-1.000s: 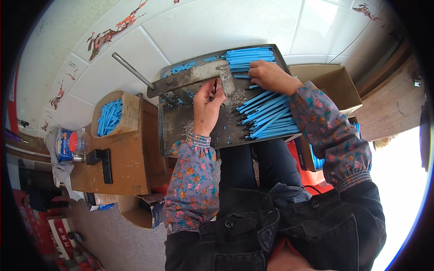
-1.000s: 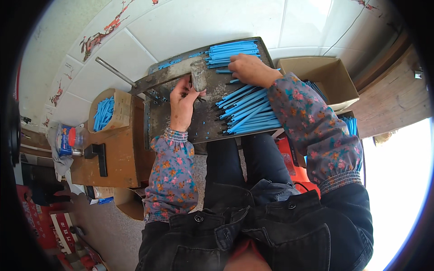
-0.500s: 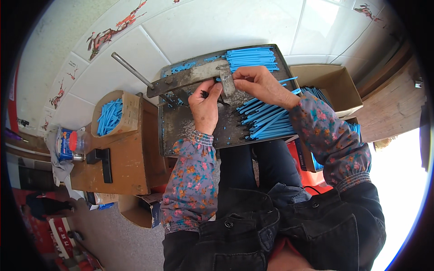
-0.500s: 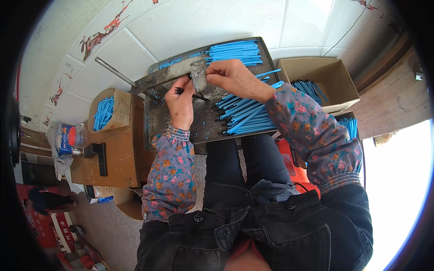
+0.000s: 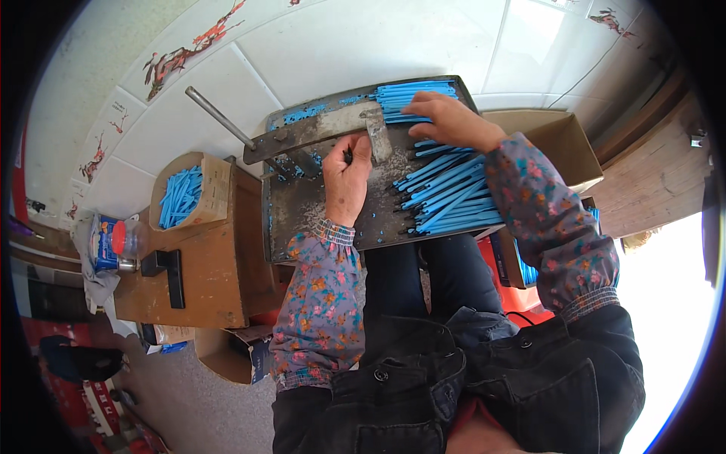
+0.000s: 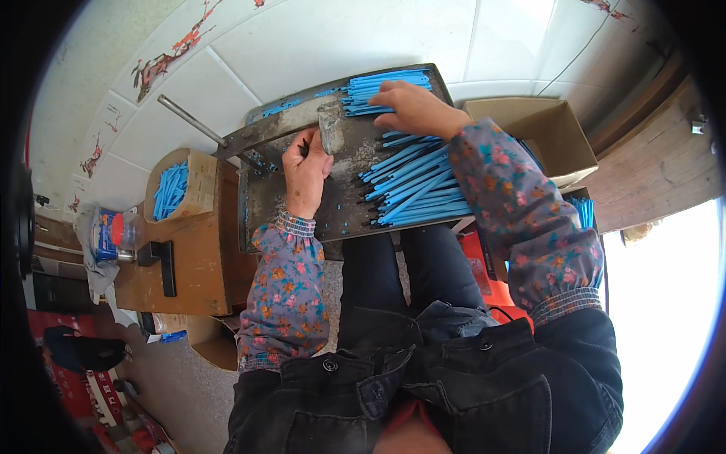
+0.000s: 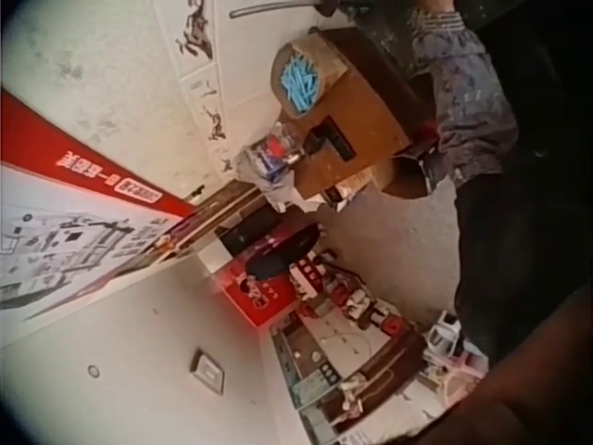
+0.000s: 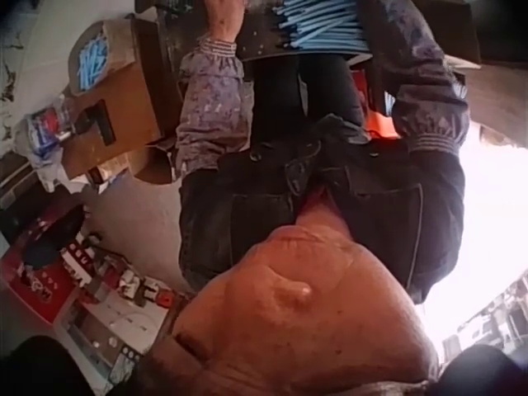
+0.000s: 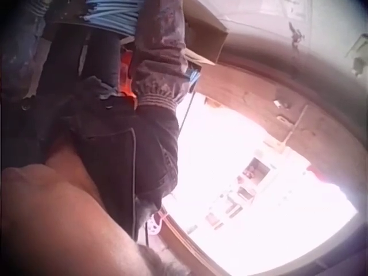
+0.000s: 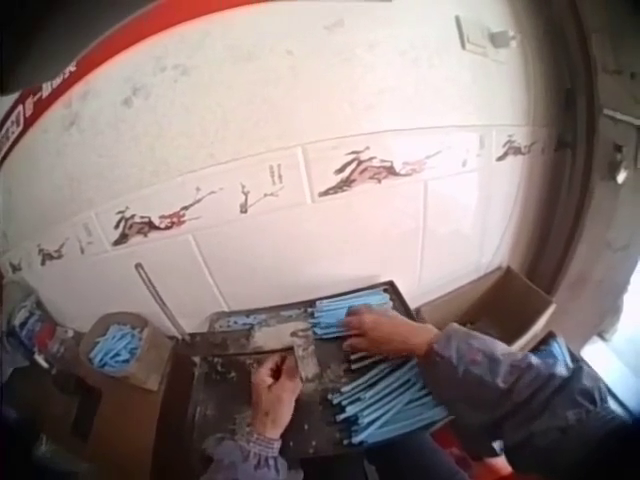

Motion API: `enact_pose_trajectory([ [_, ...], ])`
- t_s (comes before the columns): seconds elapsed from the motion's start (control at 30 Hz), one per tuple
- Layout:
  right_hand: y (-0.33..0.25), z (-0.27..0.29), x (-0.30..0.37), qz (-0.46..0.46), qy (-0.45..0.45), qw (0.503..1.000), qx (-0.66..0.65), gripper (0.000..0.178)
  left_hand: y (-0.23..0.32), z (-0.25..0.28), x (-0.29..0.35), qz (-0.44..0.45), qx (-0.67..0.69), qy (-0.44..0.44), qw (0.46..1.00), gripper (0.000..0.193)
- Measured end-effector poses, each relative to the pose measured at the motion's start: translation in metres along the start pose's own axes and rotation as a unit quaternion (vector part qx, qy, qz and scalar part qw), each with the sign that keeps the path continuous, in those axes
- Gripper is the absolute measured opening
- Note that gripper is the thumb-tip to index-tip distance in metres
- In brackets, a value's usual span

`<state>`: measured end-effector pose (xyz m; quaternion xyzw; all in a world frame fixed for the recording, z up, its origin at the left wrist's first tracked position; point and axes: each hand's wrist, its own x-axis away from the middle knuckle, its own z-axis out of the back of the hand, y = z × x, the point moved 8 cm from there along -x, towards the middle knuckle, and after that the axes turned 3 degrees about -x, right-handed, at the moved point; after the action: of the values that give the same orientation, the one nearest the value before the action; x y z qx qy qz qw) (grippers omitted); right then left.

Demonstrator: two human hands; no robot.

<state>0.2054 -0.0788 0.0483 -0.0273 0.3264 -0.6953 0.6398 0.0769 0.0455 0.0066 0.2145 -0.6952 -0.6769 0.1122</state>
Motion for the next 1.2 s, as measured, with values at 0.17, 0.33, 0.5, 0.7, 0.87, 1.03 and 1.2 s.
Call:
enact_pose_trajectory([
  [0.17,0.011,-0.017,0.003,-0.014,-0.022,0.978,0.208,0.007,0.013,-0.006,0.008,-0.065,0.012,0.003,0.998,0.025],
  [0.33,0.002,-0.011,0.009,0.025,-0.010,0.959,0.281,0.005,0.019,-0.002,0.010,-0.101,0.005,0.053,0.994,0.021],
  [0.5,-0.030,0.008,0.010,0.060,0.063,0.966,0.243,0.009,0.014,0.004,0.005,-0.098,0.043,0.076,0.991,0.019],
  [0.7,-0.036,0.021,0.004,-0.015,0.123,0.990,-0.065,0.012,0.009,0.003,0.000,-0.087,0.020,0.077,0.993,0.017],
  [0.87,0.034,0.041,0.015,-0.226,0.204,0.927,-0.219,0.013,0.018,0.002,0.004,-0.102,0.035,0.084,0.991,0.017],
  [1.03,0.018,0.029,0.023,-0.096,0.150,0.973,0.145,0.017,0.015,0.005,0.005,-0.104,0.023,0.085,0.991,0.017],
  [1.2,-0.022,0.001,0.013,0.109,0.045,0.970,0.214,0.023,0.019,0.003,0.004,-0.103,0.023,0.088,0.990,0.016],
])
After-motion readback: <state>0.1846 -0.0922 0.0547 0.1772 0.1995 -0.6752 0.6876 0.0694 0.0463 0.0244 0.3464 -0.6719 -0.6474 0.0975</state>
